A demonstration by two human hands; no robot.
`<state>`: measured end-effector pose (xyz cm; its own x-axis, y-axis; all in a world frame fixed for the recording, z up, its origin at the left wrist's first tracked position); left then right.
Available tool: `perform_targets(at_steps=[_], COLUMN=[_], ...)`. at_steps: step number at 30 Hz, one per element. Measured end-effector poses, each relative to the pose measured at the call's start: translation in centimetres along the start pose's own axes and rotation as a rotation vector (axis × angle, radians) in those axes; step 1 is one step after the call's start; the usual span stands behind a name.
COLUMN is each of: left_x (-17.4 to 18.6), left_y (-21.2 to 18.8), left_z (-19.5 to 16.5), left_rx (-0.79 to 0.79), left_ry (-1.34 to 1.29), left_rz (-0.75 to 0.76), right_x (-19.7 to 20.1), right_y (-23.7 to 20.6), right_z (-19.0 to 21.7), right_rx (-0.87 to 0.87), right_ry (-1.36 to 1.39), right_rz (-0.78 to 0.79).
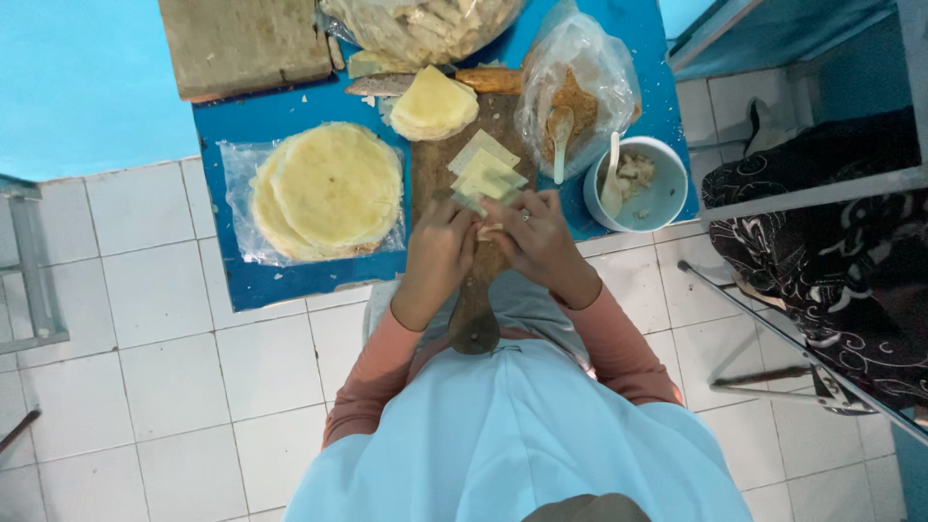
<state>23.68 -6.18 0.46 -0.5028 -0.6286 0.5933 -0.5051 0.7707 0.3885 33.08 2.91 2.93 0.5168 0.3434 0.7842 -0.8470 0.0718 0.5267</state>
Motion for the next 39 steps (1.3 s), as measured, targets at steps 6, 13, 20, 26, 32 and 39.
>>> perform_targets(at_steps=[6, 13, 20, 26, 32, 39], left_x=[0.5, 1.3, 2.4, 3.1, 2.9, 3.8], left_y=[-0.2, 0.3, -0.2, -0.1, 0.1, -0.7], left_z=[-0.8, -1.0, -1.0, -2.0, -2.0, -1.5], left_rx=[-0.024, -0.042, 0.007, -0.049, -0.003, -0.014], left_ry=[0.055, 0.110, -0.041, -0.133, -0.180, -0.184], left_rz=[0.000, -0.075, -0.241, -0.258, -0.274, -0.347], right_x=[-0.3, -0.4, -1.3, -1.8, -2.7, 1.7], right_y=[0.0, -0.2, -0.4, -3.0, -3.5, 2.0], right_z=[0.1, 0.3, -1.5, -5.9, -5.5, -6.4], right_rx=[0.006, -0.004, -0.140, -0.584, -0.658, -0.705], right_ry=[-0.155, -0.147, -0.050, 0.576, 1.155, 0.892], right_rz=[-0.003, -0.057, -0.074, -0.251, -0.183, 0.164])
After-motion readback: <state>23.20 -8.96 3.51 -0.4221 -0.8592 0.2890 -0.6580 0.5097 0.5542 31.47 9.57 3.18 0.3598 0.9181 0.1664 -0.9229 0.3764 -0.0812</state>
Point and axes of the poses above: each hand's wrist, its own y-axis towards the middle knuckle, its own x-axis out of the back of the hand, z = x × y, the point moved 8 cm from there along y, towards the middle knuckle, and after that the axes turned 2 degrees about -y, right-handed, at the moved point
